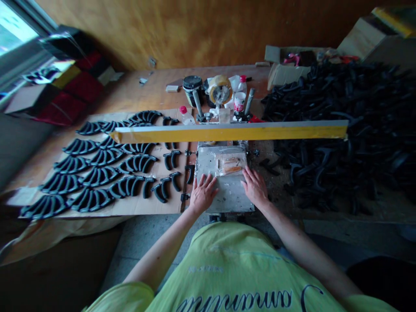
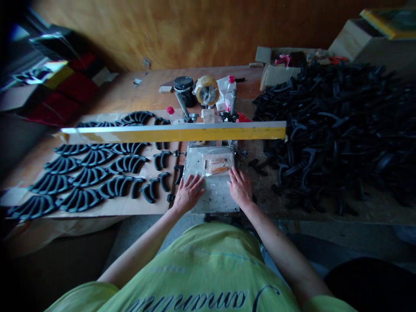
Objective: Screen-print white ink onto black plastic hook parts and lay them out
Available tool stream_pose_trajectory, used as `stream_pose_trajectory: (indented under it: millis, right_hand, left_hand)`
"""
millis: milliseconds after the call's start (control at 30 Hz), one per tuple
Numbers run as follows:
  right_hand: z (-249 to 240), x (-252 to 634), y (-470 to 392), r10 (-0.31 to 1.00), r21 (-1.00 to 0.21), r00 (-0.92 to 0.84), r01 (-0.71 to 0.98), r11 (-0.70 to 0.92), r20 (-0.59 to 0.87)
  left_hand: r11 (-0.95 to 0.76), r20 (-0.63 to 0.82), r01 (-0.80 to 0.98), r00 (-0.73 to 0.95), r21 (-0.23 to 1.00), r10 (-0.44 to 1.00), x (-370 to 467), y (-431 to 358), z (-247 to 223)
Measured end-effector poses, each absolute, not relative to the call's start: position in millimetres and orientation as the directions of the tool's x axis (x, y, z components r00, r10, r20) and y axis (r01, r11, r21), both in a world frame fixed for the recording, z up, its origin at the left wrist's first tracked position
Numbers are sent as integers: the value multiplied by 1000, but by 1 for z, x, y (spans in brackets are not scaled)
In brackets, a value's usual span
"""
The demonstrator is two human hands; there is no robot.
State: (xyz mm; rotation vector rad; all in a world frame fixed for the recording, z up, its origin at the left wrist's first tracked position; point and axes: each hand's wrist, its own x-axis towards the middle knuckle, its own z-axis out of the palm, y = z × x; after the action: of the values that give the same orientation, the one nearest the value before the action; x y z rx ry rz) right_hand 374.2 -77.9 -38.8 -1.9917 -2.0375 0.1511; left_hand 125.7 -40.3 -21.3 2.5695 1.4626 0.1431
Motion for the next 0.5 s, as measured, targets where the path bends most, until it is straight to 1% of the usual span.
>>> stream_pose_trajectory:
  millis: [133,300,400,500]
  right_hand:
    - [-37,376,-78,990,-280,2,959,37,138]
    - [-33,378,-78,985,-327,17,944,41,171]
    - [-32,383,-75,978,-396,13,915,73,210]
    - [-31,400,-64,973,-511,8,852,114,231]
  left_hand:
    - [-469,45,864,469,182,882,128,-37,-22]
    - [-482,72,862,477,155,876,131,-37,-29]
    - [-475,106,868,463,145,880,133,-37,-31]
    - [-467,86,874,459,136,884,136,-36,-31]
